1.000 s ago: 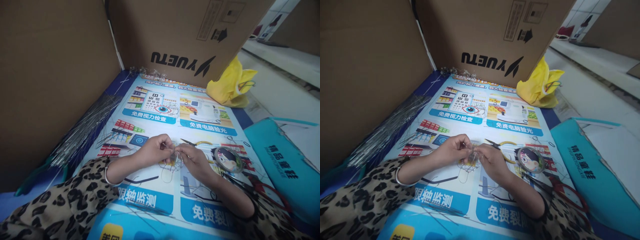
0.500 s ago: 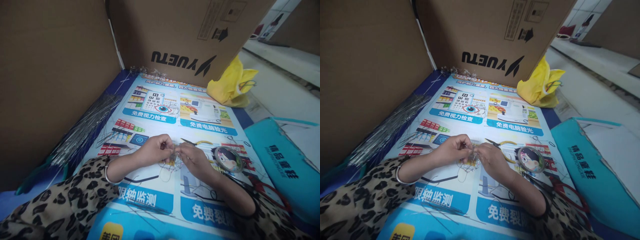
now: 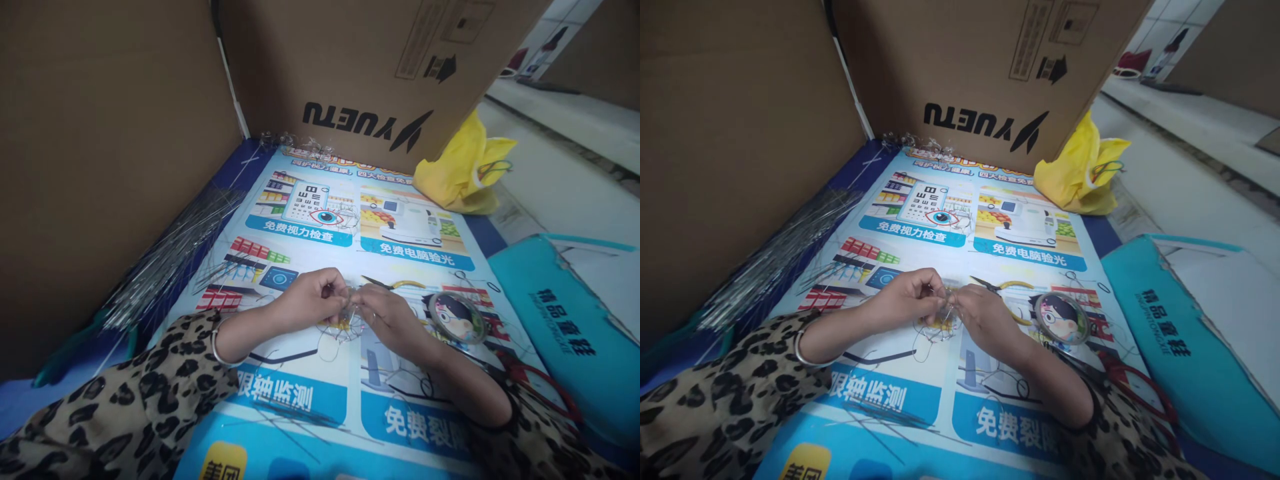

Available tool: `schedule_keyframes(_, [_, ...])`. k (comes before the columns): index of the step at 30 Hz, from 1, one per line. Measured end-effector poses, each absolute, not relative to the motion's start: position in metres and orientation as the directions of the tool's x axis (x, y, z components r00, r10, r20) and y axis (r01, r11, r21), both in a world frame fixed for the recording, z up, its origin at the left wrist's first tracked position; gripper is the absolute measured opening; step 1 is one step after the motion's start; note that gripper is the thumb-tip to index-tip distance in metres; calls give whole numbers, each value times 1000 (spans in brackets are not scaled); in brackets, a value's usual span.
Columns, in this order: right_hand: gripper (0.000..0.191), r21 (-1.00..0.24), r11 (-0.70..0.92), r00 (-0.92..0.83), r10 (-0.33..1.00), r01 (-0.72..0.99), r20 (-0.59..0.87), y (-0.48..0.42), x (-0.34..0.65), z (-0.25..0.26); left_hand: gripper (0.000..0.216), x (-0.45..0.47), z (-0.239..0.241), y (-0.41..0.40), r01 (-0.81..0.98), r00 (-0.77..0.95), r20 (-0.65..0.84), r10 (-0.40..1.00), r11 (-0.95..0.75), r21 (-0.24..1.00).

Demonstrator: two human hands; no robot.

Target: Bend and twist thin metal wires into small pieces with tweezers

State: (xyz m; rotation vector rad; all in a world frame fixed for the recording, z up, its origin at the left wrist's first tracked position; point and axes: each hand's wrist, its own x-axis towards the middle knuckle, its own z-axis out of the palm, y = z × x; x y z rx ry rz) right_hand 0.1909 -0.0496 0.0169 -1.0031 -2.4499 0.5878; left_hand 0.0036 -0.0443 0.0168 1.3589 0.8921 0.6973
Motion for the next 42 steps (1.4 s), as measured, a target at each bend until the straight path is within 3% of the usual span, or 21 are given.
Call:
schedule_keyframes(11, [19, -465, 704, -675, 689, 537, 265, -49, 191, 20, 5, 5, 17, -44, 96, 504, -139, 852, 104, 990])
schedule_keyframes(28, [25, -507, 676, -685, 698, 534, 210, -47, 192, 16, 7, 7, 17, -46, 127, 496, -89, 864, 29, 992])
schedule_keyframes(42, [24, -464, 704, -695, 682, 538, 227, -47, 193, 10, 7, 7, 19, -47, 135, 514, -79, 854, 10, 991])
